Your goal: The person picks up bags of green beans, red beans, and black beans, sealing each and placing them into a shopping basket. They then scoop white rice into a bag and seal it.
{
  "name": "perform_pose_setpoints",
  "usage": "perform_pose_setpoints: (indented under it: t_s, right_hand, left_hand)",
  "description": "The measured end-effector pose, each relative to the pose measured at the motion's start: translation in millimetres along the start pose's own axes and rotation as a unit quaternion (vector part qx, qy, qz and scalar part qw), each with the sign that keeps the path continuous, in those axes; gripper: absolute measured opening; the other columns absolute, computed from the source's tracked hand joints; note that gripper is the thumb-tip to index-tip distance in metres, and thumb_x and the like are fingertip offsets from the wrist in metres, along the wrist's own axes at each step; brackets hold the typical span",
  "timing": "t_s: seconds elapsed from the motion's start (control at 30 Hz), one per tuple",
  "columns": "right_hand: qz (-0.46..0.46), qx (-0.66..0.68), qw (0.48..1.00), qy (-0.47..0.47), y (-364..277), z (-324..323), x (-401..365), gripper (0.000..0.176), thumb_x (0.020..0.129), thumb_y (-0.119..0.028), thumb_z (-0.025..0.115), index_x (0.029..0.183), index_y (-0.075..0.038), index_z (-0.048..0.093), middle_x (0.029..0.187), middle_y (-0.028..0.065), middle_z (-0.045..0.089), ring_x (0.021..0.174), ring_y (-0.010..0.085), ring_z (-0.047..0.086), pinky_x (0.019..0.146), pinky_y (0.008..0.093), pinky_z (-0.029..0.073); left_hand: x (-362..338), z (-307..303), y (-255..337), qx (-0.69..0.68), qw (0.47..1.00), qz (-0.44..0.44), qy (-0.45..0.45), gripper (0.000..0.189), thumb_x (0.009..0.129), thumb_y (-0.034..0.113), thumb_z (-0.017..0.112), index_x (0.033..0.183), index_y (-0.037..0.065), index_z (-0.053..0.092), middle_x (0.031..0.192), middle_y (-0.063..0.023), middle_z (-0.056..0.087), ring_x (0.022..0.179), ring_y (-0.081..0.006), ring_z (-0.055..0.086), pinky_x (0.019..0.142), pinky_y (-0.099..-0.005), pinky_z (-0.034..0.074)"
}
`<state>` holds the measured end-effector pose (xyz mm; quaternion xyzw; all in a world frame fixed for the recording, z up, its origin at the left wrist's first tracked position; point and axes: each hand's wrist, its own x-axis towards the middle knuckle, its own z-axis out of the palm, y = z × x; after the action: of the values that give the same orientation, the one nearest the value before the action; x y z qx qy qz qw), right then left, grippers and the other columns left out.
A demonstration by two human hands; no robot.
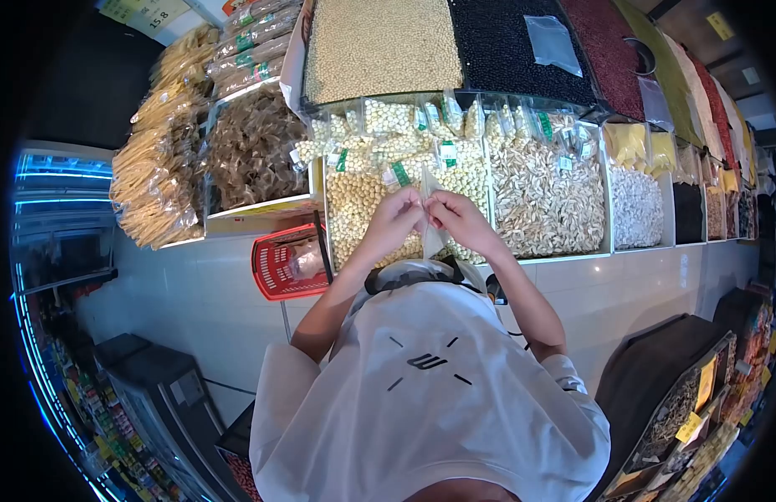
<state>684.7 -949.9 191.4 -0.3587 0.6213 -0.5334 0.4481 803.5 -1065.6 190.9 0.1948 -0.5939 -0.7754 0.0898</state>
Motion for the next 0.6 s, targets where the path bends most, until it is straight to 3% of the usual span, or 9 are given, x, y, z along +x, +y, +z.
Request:
perform_pose_setpoints:
  t_s: [0.13, 0.2, 0.33, 0.4, 0.47, 0.53, 0.6]
  right_hand:
    - [-0.008, 0.048, 0.999, 0.019, 8, 2, -10, 0.021, 0.088, -0.013, 0.046, 0.072, -0.001, 0.052, 0.059, -0.0007, 0.046, 0.054, 0.0058, 0.040, 0.050, 0.0219, 0.033]
    - [-0.005, 0.066, 0.997, 0.036, 8, 3, -13, 0.020, 0.088, -0.012, 0.047, 0.072, -0.001, 0.051, 0.060, -0.0016, 0.046, 0.055, 0.0045, 0.039, 0.050, 0.0211, 0.032]
    - [-0.024, 0.083, 0.994, 0.072, 9, 8, -11, 0.020, 0.089, -0.011, 0.046, 0.071, -0.001, 0.051, 0.060, -0.0024, 0.044, 0.055, 0.0042, 0.037, 0.049, 0.0206, 0.031]
    - [-0.028, 0.076, 0.994, 0.072, 8, 3, -12, 0.022, 0.089, -0.012, 0.046, 0.070, -0.001, 0.051, 0.059, -0.0024, 0.044, 0.054, 0.0041, 0.036, 0.049, 0.0206, 0.030]
    - [-0.021, 0.065, 0.991, 0.116, 1, -15, -16, 0.021, 0.087, -0.008, 0.044, 0.068, -0.002, 0.047, 0.060, -0.0011, 0.046, 0.056, 0.0050, 0.039, 0.052, 0.0205, 0.032]
    - [-0.031, 0.046, 0.994, 0.093, -4, -12, -14, 0.022, 0.087, -0.008, 0.043, 0.066, -0.002, 0.046, 0.060, -0.0009, 0.046, 0.056, 0.0052, 0.039, 0.052, 0.0206, 0.033]
    - [-0.035, 0.039, 0.996, 0.067, -14, -7, -10, 0.024, 0.088, -0.009, 0.042, 0.065, -0.003, 0.046, 0.059, -0.0001, 0.047, 0.056, 0.0060, 0.042, 0.054, 0.0212, 0.035]
  left_hand:
    - [1, 1, -4, 0.083, 0.997, -0.002, -0.003, 0.007, 0.081, 0.000, 0.047, 0.075, 0.003, 0.045, 0.067, -0.0003, 0.049, 0.061, -0.0062, 0.047, 0.054, -0.0211, 0.038]
    - [2, 5, 7, 0.209, 0.976, 0.062, 0.009, 0.008, 0.079, 0.000, 0.049, 0.074, 0.003, 0.043, 0.064, 0.0013, 0.043, 0.059, -0.0044, 0.042, 0.052, -0.0210, 0.035]
    - [5, 5, 21, 0.239, 0.969, 0.065, 0.003, 0.010, 0.078, 0.000, 0.050, 0.073, 0.003, 0.042, 0.063, 0.0016, 0.039, 0.058, -0.0038, 0.038, 0.050, -0.0210, 0.032]
    - [3, -1, 29, 0.338, 0.936, 0.073, 0.067, 0.009, 0.079, 0.000, 0.050, 0.073, 0.002, 0.043, 0.063, 0.0010, 0.040, 0.058, -0.0041, 0.039, 0.050, -0.0214, 0.032]
    - [9, -47, 21, 0.312, 0.944, 0.069, 0.083, 0.008, 0.078, 0.003, 0.051, 0.074, 0.002, 0.045, 0.061, -0.0006, 0.044, 0.057, -0.0068, 0.043, 0.051, -0.0241, 0.036]
    - [13, -69, 17, 0.288, 0.951, 0.062, 0.094, 0.009, 0.078, 0.006, 0.052, 0.074, 0.001, 0.046, 0.059, -0.0021, 0.048, 0.055, -0.0094, 0.046, 0.051, -0.0267, 0.039]
    - [13, -72, 15, 0.280, 0.954, 0.061, 0.087, 0.009, 0.080, 0.009, 0.054, 0.082, 0.002, 0.049, 0.070, -0.0041, 0.053, 0.064, -0.0112, 0.052, 0.059, -0.0279, 0.043]
